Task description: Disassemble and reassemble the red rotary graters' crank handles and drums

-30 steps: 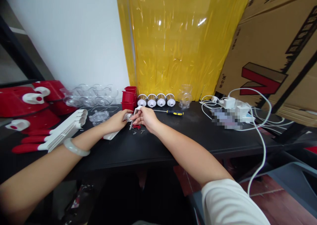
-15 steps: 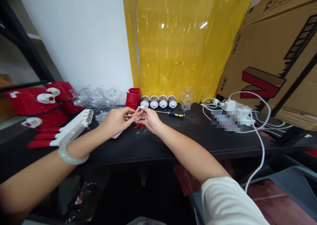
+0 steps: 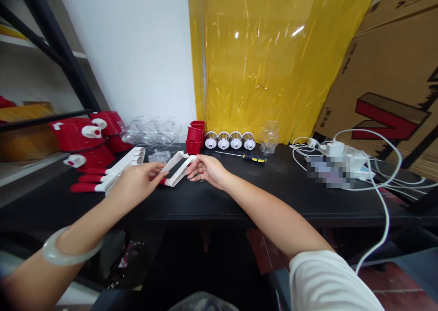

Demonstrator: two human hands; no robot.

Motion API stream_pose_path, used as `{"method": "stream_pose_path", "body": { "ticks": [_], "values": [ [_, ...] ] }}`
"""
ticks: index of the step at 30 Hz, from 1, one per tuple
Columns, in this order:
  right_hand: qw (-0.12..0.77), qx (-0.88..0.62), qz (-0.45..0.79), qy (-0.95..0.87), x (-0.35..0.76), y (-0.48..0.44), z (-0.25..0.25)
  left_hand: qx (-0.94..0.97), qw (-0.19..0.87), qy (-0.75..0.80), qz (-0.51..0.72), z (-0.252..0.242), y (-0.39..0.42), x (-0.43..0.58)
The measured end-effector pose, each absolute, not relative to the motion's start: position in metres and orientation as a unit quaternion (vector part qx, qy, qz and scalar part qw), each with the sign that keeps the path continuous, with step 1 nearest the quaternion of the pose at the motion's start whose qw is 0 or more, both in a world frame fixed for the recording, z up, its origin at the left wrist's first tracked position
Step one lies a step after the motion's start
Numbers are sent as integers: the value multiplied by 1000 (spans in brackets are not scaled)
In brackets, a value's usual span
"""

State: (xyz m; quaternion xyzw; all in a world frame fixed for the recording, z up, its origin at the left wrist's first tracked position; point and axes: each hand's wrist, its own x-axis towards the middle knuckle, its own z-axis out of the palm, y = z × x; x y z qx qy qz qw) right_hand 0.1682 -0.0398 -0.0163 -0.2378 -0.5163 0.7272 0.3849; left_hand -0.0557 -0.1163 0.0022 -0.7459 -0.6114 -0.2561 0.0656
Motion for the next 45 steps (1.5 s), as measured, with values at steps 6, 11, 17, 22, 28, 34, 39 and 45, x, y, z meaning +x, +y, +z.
{"method": "stream_pose_path", "body": {
  "ticks": [6, 11, 17, 22, 28, 34, 39, 45],
  "values": [
    [382, -270, 695, -546, 165, -39, -17, -657, 119, -738, -96, 12, -133, -114],
    [374, -277, 686, -559, 165, -36, -19, -601, 106, -792, 7, 8, -139, -129],
    [373, -277, 680, -568, 167, -35, -19, -591, 116, -798, 30, 4, -139, -126],
    [375, -275, 674, -574, 167, -36, -19, -574, 162, -803, 8, 8, -148, -119],
    [378, -270, 673, -576, 167, -37, -19, -594, 183, -784, 4, 11, -145, -120],
    [378, -271, 671, -577, 167, -37, -19, -587, 173, -791, 1, 15, -136, -114],
    [381, -276, 669, -575, 168, -38, -17, -589, 160, -792, 9, 18, -133, -115],
    [381, -269, 669, -578, 167, -37, -18, -584, 157, -797, -1, 17, -131, -116]
  ]
}}
